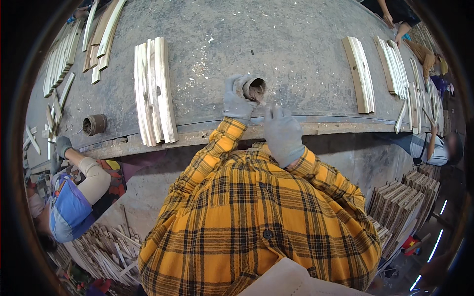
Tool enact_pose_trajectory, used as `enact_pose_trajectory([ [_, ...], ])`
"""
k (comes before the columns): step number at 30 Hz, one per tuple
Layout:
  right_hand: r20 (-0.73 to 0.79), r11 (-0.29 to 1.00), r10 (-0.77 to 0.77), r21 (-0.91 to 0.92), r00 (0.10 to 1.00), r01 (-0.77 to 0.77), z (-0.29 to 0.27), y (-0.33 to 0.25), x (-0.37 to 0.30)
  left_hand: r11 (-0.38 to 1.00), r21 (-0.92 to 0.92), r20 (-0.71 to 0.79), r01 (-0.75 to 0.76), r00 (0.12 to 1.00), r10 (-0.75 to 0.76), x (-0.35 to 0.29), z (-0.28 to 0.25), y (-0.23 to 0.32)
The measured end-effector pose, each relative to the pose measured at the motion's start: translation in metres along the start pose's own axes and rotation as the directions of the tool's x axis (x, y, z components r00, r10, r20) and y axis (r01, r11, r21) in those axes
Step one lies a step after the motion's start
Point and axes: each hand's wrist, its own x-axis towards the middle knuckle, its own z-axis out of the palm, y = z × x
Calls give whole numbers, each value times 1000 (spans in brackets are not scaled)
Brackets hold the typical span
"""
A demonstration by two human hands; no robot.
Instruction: Applying a liquid substance with a small brush to wooden slats and stacking them.
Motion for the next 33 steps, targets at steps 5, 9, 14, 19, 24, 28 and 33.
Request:
enact_pose_trajectory([
  [5,124,988,26,147,992,-44,-15,37,-5,999,19,45,-49,998,48,0,-6,-7],
  [9,151,591,213,767,965,-250,11,54,2,998,-39,57,-41,997,44,-2,-8,-3],
  [14,615,-480,-77,667,785,-570,36,47,-7,995,-96,25,-6,1000,9,-7,-5,8],
  [19,681,-468,-96,613,726,-636,36,47,-23,994,-113,62,-8,998,15,-15,-8,-5],
  [24,742,-132,99,670,663,-730,50,55,-59,980,-62,90,189,979,-183,-28,-15,-23],
  [28,614,-203,272,789,741,-579,44,52,-58,958,269,258,94,952,-166,-30,-32,-38],
  [33,444,-75,263,894,856,-441,40,30,-45,892,434,206,128,950,-237,-55,-77,-17],
])
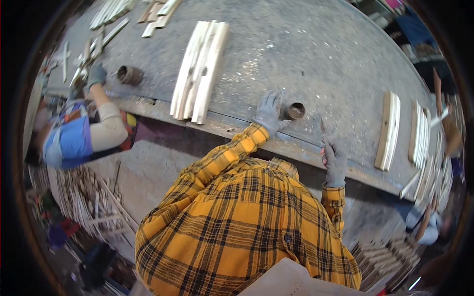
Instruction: Applying a liquid substance with a small brush to wooden slats and stacking them.
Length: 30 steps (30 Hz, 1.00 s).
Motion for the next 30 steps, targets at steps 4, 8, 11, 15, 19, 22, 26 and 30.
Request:
enact_pose_trajectory([
  [4,122,996,-40,-76,992,50,35,-20,2,897,278,-297,344,919,-260,-18,-101,-21],
  [8,325,974,-148,-118,934,196,86,-43,13,411,625,-277,663,681,-678,-19,-169,-44],
  [11,457,992,-64,-71,887,108,138,-61,18,344,588,-121,732,501,-857,-29,-198,-76],
  [15,493,955,-108,-190,864,227,222,-39,54,526,152,81,837,520,-850,-37,-225,-174],
  [19,525,985,46,119,850,-127,305,-30,39,608,-162,387,777,617,-685,-60,-222,-233],
  [22,447,989,52,101,893,-108,343,-12,36,625,42,205,780,605,-769,-63,-222,-220],
  [26,374,967,-31,245,927,-66,374,-5,42,607,-96,179,789,614,-769,-57,-213,-230],
  [30,287,996,-55,87,956,32,395,7,54,562,-300,178,771,624,-761,-66,-207,-258],
])
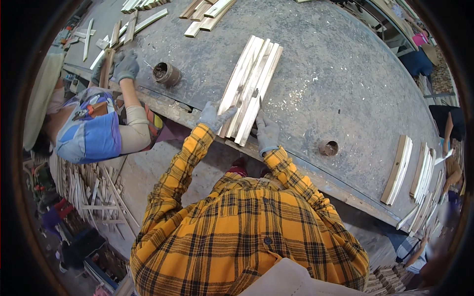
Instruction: Applying a liquid substance with a small brush to wooden slats and stacking them.
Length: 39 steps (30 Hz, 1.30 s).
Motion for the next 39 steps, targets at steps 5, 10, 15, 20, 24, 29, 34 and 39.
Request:
enact_pose_trajectory([
  [5,-178,986,-127,82,976,144,10,-20,-9,937,-324,184,-131,963,198,10,-12,6],
  [10,-108,934,50,358,993,-8,4,-56,-15,847,-529,198,57,979,57,9,-8,20],
  [15,-130,988,-116,88,985,128,-13,-58,-3,702,-676,382,222,921,78,19,3,24],
  [20,-140,977,-57,195,989,84,-15,-48,16,740,-649,430,177,888,165,28,27,16],
  [24,-318,974,-227,-85,920,211,-19,-51,26,817,-563,394,125,910,133,21,38,54],
  [29,-334,972,-226,-20,915,233,-47,-69,22,749,-628,388,210,919,68,14,56,85],
  [34,-336,992,-111,-86,935,87,-123,-121,31,832,-543,395,110,908,138,8,100,162],
  [39,-389,996,-86,-55,917,70,-266,-135,97,773,-634,418,9,845,333,25,212,275],
])
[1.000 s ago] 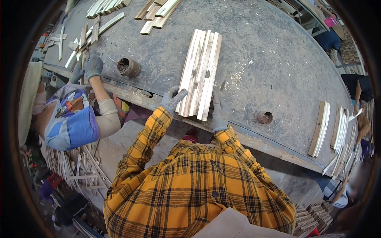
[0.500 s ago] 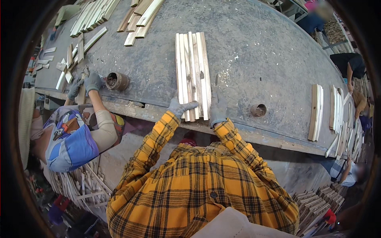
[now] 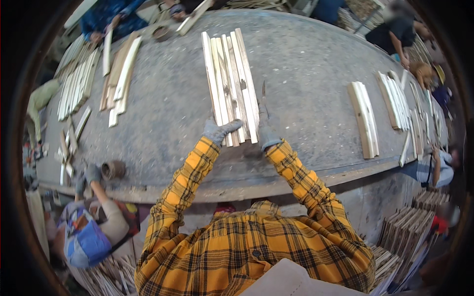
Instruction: Applying a liquid substance with a small brush to wooden slats and stacking them.
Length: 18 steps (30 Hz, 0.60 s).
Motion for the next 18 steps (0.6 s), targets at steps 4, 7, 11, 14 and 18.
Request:
enact_pose_trajectory([
  [4,-218,879,-174,404,960,251,-105,-5,110,998,27,155,-57,987,52,114,125,0],
  [7,-278,886,-214,349,936,306,-196,-17,189,998,34,267,-52,963,41,188,226,7],
  [11,-317,956,-149,198,937,219,-265,-15,280,993,107,193,-57,980,35,277,312,-1],
  [14,-288,979,-202,-38,936,200,-313,13,364,992,109,178,-65,983,45,328,360,-11],
  [18,-180,987,-138,53,974,149,-444,86,503,999,24,269,40,962,-45,361,458,-17],
])
